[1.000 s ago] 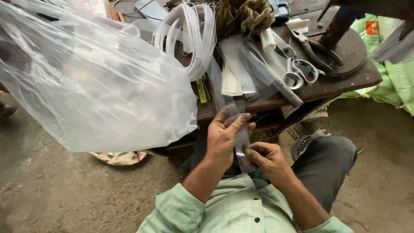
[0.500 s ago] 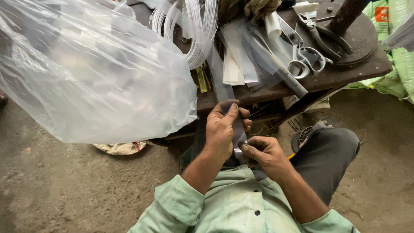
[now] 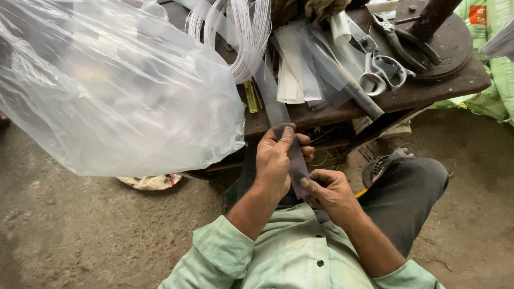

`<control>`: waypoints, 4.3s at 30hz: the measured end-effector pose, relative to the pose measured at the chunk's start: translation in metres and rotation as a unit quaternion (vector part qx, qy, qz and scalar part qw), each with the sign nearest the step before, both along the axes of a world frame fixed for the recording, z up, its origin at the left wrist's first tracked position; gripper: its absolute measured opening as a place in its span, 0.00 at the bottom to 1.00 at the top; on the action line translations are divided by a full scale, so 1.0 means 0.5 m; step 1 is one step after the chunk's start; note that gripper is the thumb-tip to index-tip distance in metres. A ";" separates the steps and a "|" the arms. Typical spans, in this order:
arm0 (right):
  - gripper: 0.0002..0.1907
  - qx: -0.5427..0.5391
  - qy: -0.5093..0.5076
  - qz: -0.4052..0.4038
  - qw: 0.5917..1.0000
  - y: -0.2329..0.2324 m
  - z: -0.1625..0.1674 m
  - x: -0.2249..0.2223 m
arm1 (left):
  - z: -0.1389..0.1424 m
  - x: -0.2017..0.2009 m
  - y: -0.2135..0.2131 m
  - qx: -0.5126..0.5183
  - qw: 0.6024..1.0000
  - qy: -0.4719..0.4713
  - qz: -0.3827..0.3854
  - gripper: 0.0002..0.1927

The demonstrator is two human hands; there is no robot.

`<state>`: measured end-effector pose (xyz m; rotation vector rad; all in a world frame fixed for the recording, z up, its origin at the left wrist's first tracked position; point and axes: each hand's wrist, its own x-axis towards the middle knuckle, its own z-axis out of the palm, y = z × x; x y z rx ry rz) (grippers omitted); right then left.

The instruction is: The person sits on the ground at a street-side workbench and cuts translucent plastic strips into shorter pieces using scissors. They fold and align each strip by hand on their lap, cut it, and place the cut pieces into a hanging plastic bag, repeating with more strips.

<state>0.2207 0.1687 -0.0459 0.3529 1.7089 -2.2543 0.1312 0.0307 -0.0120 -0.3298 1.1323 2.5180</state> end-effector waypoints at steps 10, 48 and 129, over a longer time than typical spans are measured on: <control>0.13 -0.020 -0.010 -0.009 1.000 -0.001 -0.017 0.001 | -0.013 0.000 0.001 0.029 1.000 0.006 0.006 0.10; 0.13 0.093 -0.034 0.046 0.994 -0.014 -0.015 -0.001 | -0.010 -0.004 0.004 -0.005 0.999 0.039 0.033 0.11; 0.16 0.352 0.058 0.402 0.844 0.225 0.237 -0.118 | 0.090 -0.011 -0.187 -0.127 0.967 0.097 -0.199 0.11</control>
